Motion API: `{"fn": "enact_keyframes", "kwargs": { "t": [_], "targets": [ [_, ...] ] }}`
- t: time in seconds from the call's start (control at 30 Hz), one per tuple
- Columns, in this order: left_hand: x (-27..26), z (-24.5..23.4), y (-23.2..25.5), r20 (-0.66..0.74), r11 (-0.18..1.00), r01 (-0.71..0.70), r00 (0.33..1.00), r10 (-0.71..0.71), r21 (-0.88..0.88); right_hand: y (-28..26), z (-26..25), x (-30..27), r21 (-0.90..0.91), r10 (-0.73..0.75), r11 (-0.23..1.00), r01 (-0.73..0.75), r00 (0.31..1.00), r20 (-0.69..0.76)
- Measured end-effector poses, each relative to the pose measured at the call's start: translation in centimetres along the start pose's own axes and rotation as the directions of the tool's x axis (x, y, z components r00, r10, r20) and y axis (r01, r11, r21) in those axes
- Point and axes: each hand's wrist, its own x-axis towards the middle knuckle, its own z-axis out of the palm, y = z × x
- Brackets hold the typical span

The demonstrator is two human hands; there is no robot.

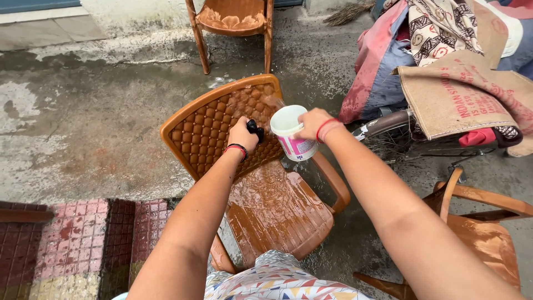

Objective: Clean and rinse plastic chairs using water and a cloth.

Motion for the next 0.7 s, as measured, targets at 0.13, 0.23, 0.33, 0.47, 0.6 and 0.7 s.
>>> {"fn": "enact_keyframes", "kwargs": {
  "t": [0.13,0.23,0.33,0.47,0.6,0.7],
  "targets": [
    [-1.3,0.4,-2.6,-0.019,0.999,0.050,0.999,-0.051,-0.018,0.4,5.5,-3.3,0.072,-0.045,0.996,0.046,0.999,-0.019],
    [-2.5,0.8,-4.2,-0.024,0.995,0.094,0.995,-0.094,0.009,-0.2,7.1,-6.5,0.116,-0.012,0.993,-0.009,0.984,0.180],
    [-3.8,1.0,-5.6,-0.025,0.985,0.164,0.986,-0.163,0.048,-1.2,7.7,-8.7,0.080,0.011,0.996,-0.044,0.928,0.372],
    [-6.0,1.6,-8.7,-0.024,0.977,0.199,0.980,-0.198,0.079,-2.1,10.7,-8.1,-0.022,-0.038,0.998,0.066,0.783,0.621],
    [-9.7,0.6,-8.7,-0.059,0.977,0.206,0.978,-0.202,0.062,-8.9,6.5,-6.6,-0.105,0.062,0.994,0.031,0.629,0.775],
    [-10.9,0.0,-9.9,-0.102,0.979,0.198,0.976,-0.192,0.053,-13.9,4.2,-4.1,-0.146,-0.111,0.947,0.285,0.720,0.685]
  ]
}}
